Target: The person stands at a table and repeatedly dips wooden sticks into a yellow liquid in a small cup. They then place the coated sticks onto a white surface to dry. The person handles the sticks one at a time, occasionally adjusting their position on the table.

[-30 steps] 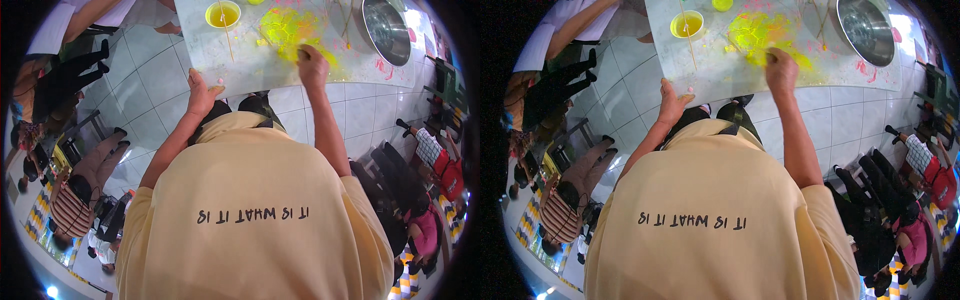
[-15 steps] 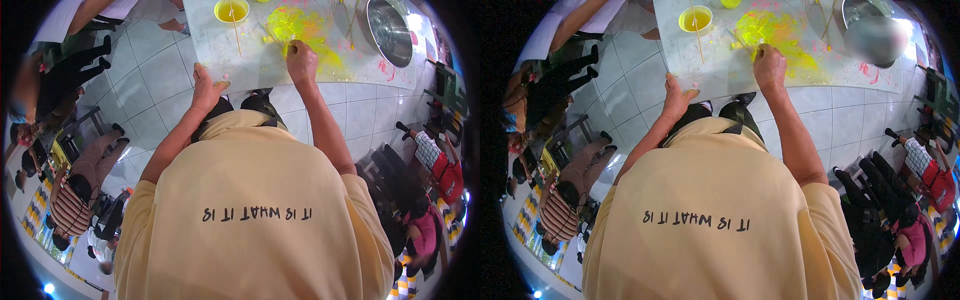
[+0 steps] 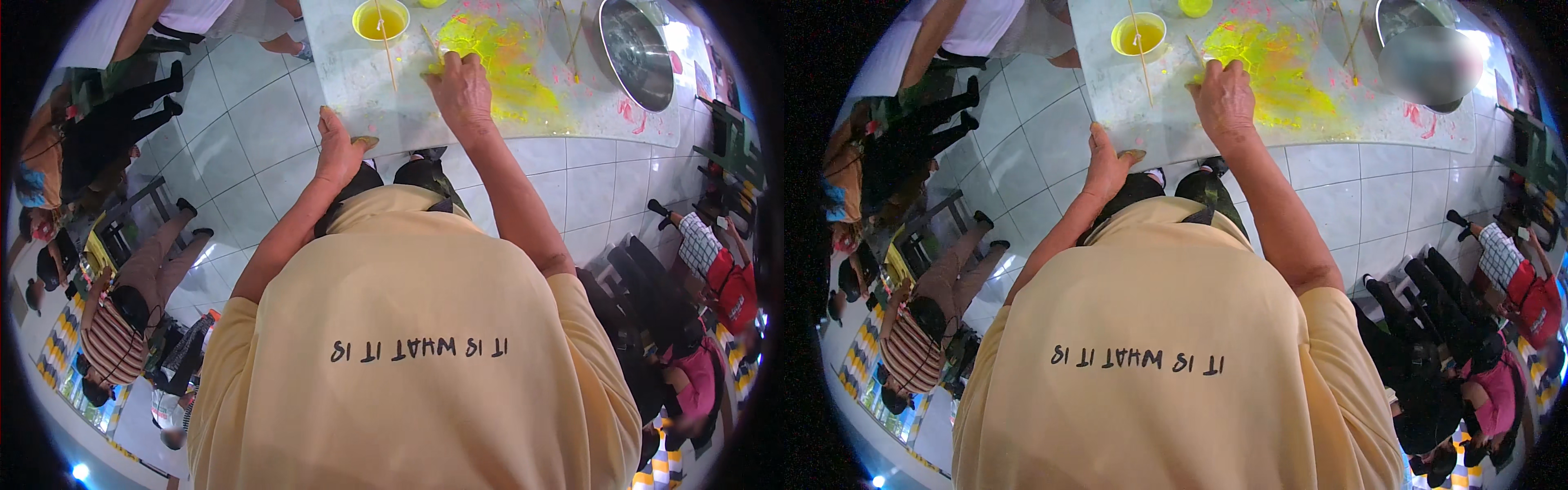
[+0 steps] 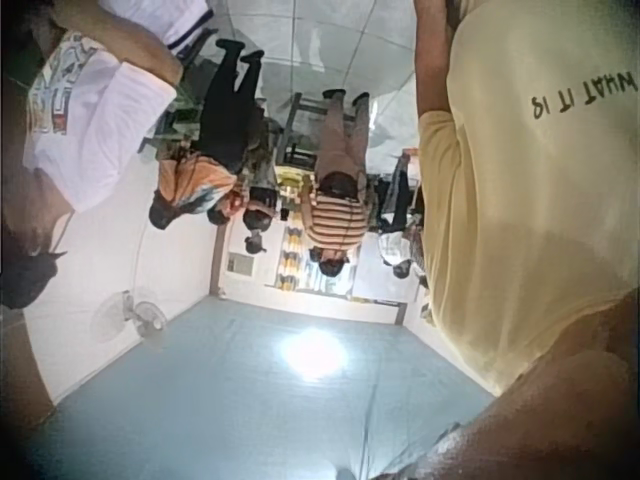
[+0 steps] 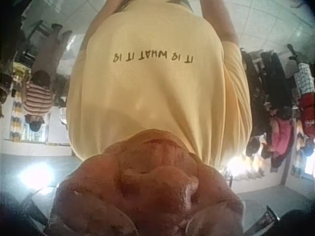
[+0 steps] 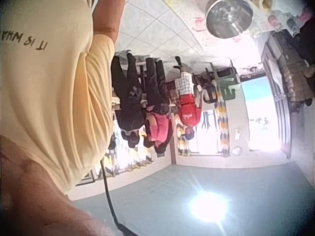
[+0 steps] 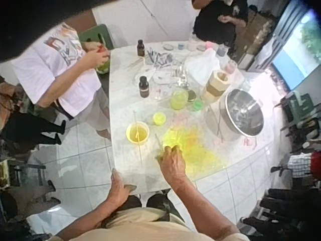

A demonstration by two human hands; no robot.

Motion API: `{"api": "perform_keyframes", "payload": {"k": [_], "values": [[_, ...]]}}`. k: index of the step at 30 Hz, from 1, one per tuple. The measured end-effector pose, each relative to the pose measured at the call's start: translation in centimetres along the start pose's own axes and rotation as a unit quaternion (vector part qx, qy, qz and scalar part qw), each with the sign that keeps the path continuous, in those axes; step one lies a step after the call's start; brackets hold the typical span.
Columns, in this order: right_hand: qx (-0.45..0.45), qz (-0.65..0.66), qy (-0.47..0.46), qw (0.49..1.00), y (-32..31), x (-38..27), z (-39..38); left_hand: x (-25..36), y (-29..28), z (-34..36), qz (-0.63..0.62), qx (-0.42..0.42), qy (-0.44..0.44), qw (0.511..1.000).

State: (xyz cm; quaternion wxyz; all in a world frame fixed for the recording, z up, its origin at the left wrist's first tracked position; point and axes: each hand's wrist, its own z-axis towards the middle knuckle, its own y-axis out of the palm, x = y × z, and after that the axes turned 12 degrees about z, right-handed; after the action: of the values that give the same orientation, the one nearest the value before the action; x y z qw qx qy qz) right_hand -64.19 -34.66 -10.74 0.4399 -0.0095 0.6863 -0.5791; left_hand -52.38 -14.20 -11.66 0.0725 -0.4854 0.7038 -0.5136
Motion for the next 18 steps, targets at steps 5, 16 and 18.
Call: {"api": "perform_keyframes", "payload": {"k": [5,16,18], "values": [[-0.006,0.032,-0.020,0.999,0.0,0.9,-0.1,-1.4,1.1,0.2,0.005,0.018,0.006,1.000],[0.003,0.120,0.012,0.993,-1.0,3.2,0.0,0.4,-0.2,-0.4,-0.018,0.004,-0.015,1.000],[0.002,0.156,0.000,0.988,-1.3,4.3,0.4,0.2,-0.2,-0.3,-0.021,0.006,-0.012,1.000]]}}
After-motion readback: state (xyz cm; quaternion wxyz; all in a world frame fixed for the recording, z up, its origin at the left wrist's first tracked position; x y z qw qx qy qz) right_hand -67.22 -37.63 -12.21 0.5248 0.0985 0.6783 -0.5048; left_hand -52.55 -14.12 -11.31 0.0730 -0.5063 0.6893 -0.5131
